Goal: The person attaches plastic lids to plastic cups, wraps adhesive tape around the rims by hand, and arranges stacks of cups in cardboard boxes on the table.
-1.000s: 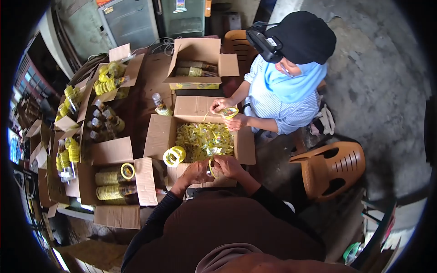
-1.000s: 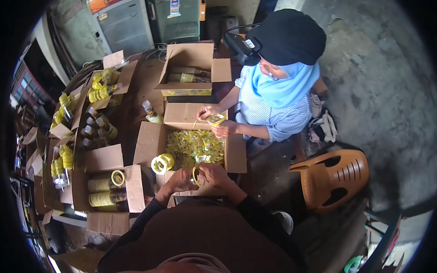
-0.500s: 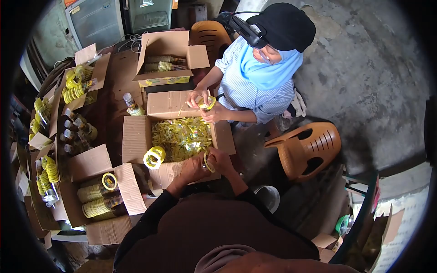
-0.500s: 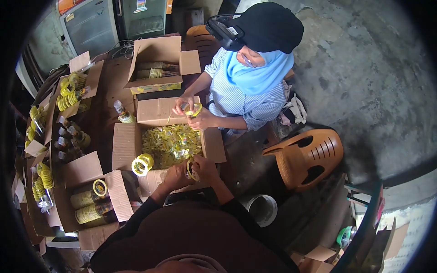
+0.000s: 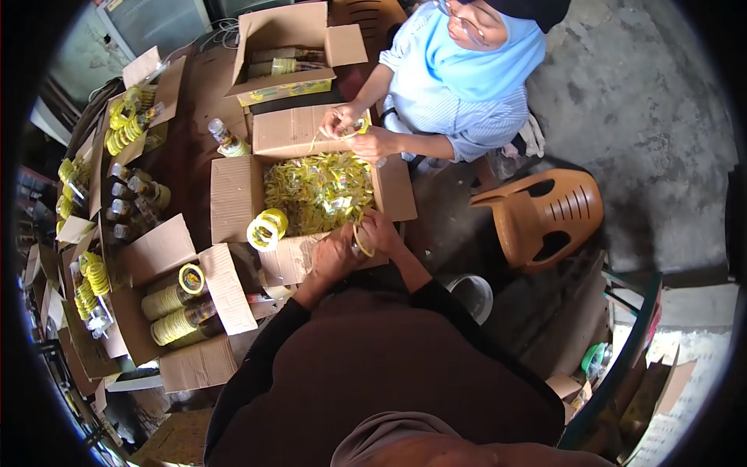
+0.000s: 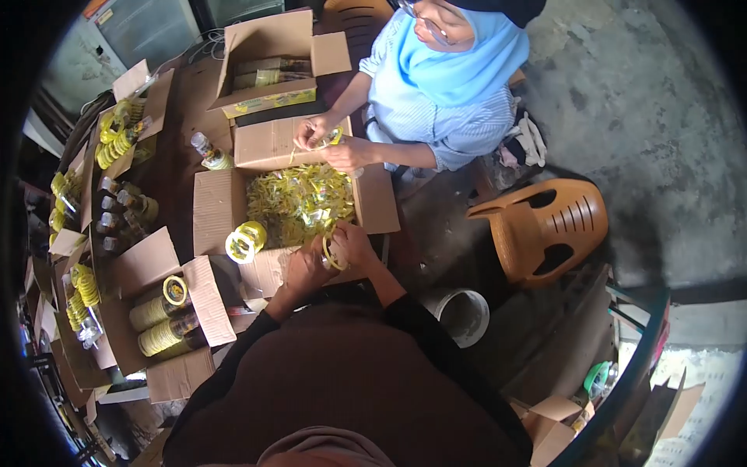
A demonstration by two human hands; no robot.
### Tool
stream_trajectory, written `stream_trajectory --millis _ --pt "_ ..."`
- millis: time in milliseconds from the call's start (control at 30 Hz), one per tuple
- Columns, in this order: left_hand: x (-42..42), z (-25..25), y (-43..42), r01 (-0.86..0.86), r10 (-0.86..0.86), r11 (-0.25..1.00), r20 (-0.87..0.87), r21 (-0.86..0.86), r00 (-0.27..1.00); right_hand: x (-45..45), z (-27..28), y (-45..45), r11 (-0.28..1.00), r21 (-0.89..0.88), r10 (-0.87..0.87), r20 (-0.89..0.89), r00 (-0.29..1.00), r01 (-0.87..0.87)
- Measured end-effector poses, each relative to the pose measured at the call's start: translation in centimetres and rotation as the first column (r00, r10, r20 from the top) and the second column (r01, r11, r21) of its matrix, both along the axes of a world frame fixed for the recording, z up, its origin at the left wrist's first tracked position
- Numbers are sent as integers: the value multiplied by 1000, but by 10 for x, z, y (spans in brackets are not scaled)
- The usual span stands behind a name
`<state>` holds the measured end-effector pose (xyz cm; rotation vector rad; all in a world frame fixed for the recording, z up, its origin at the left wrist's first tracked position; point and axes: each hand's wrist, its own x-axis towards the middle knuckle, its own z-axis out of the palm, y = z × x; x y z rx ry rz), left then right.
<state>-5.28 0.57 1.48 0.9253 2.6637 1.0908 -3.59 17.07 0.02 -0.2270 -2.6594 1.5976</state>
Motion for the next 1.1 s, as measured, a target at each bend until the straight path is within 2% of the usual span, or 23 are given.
stream_trajectory --millis 67,133,200,267,333,367,600,667,700,733,800,867,933,1000,1067,1100 --pt "-2 -9 -5 -23 29 998 -115 55 993 -9 6 5 987 -117 100 -104 990 -112" --pt "-6 7 -8 -69 72 997 -93 39 993 -18 12 1 979 -129 144 -122 982 -159" --pt "-9 10 -11 -137 144 989 -143 62 979 -27 12 -5 980 -157 108 -103 989 -124" --pt "-11 19 -11 -181 193 979 -147 91 970 -38 9 -13 961 -220 133 -174 976 -170" --pt "-12 20 -11 -226 239 970 -205 85 949 -47 8 -19 936 -314 109 -165 980 -157" --pt "-12 21 -11 -252 266 964 -260 83 929 -55 -3 -23 868 -494 82 39 996 -52" --pt "-12 24 -27 -361 364 929 -350 78 863 -87 -32 -51 935 -335 128 8 992 -118" --pt "-11 25 -32 -409 391 912 -368 30 844 -97 -39 -54 966 -191 174 -3 985 -171" --pt "-8 31 -32 -415 414 906 -389 87 823 -103 -44 -57 968 -235 103 61 993 -86" --pt "-4 36 -34 -418 416 904 -394 86 819 -112 -61 -48 967 -238 107 56 993 -91" --pt "1 44 -44 -420 423 901 -420 104 803 -135 -97 -11 996 -61 -54 54 997 58" --pt "-2 41 -52 -375 420 908 -401 188 814 -134 -97 11 981 -193 6 172 985 28" --pt "-6 29 -62 -334 391 916 -303 222 869 -125 -85 13 978 -205 59 137 989 -30" --pt "-13 28 -66 -303 348 933 -283 192 894 -107 -75 19 975 -197 121 73 990 -104" --pt "-18 31 -62 -257 293 952 -259 164 920 -95 -68 22 961 -269 99 94 991 -71" --pt "-18 37 -58 -304 334 922 -97 238 937 -88 -64 24 925 -380 63 138 988 -6"
